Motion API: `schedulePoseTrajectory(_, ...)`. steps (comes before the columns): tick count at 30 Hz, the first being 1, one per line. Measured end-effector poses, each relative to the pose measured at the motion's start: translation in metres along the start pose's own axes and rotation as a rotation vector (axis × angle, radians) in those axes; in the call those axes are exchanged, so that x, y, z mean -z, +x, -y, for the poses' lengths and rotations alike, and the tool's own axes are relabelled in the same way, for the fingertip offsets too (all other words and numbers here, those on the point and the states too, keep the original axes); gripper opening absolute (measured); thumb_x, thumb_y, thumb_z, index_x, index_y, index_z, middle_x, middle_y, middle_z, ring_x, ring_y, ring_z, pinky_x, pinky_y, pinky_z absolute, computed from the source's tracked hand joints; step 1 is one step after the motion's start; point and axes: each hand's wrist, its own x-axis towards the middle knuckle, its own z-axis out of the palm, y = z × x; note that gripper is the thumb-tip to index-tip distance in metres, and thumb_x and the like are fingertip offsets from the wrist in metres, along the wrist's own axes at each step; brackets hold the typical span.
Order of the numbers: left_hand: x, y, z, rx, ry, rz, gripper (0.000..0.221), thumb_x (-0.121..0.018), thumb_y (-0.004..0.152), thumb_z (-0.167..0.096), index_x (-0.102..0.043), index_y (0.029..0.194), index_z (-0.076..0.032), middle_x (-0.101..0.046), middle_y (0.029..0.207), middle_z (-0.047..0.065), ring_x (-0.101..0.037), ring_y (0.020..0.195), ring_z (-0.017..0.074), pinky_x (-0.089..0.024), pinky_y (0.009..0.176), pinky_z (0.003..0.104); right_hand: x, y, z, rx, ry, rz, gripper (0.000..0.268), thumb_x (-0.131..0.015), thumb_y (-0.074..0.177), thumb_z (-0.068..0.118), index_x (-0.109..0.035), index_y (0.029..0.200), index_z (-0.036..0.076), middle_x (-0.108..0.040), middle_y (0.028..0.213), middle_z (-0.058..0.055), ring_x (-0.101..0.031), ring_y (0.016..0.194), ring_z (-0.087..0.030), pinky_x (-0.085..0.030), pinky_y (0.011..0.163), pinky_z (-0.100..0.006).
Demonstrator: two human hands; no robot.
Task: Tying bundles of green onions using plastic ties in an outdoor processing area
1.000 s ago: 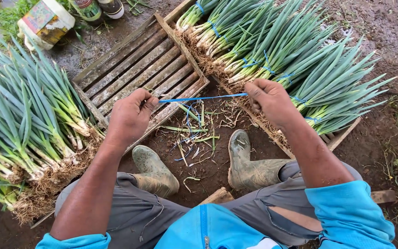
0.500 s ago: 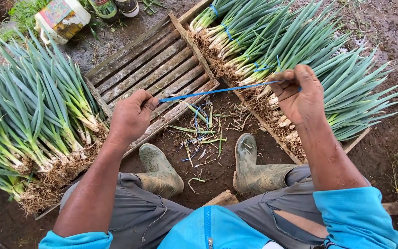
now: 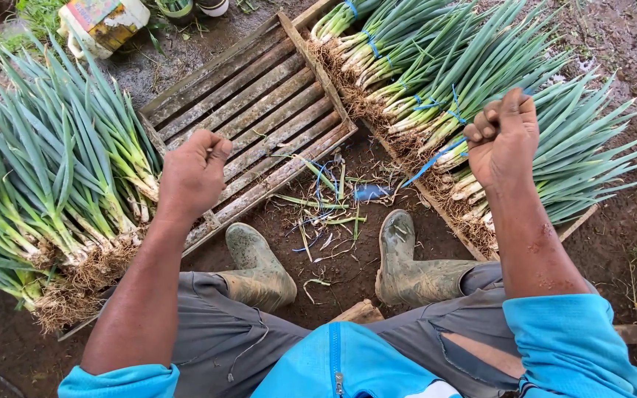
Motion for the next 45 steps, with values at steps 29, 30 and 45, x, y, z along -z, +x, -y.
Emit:
schedulePoseTrajectory(29,0.043,0.041,0.297,0.757,0.285,-0.071,0.045,-0.071,0.097,-0.042,-0.067,0.125,-0.007,-0.07,0.113,0.018,-0.068,0.106,0.0355,-0.053,0.093,0.054,-0.138,-0.045,-0.331,-0.613,-0.604,0.409,0.016,-0.067,0.102,0.019,-0.064,0.11,0.006,-0.06,0.076,-0.004,-0.042,0.048,0.0,-0.037,0.041,-0.014)
schedulePoseTrajectory(30,0.037,0.045,0.294,0.795,0.246,-0.091,0.043,-0.068,0.1,-0.034,-0.062,0.13,-0.004,-0.067,0.116,0.022,-0.069,0.103,0.0346,-0.054,0.094,0.055,-0.145,-0.047,-0.338,-0.635,-0.594,0.417,0.016,-0.066,0.102,0.018,-0.063,0.11,0.005,-0.059,0.075,-0.003,-0.042,0.048,0.001,-0.035,0.041,-0.012)
schedulePoseTrajectory(45,-0.01,0.082,0.299,0.655,0.12,-0.444,0.045,-0.066,0.086,0.006,-0.047,0.127,0.006,-0.063,0.09,0.02,-0.068,0.074,0.0335,-0.057,0.064,0.045,-0.197,-0.063,-0.403,-0.646,-0.799,0.654,0.02,-0.066,0.102,0.019,-0.07,0.111,0.002,-0.063,0.083,-0.006,-0.051,0.074,-0.009,-0.043,0.065,-0.024)
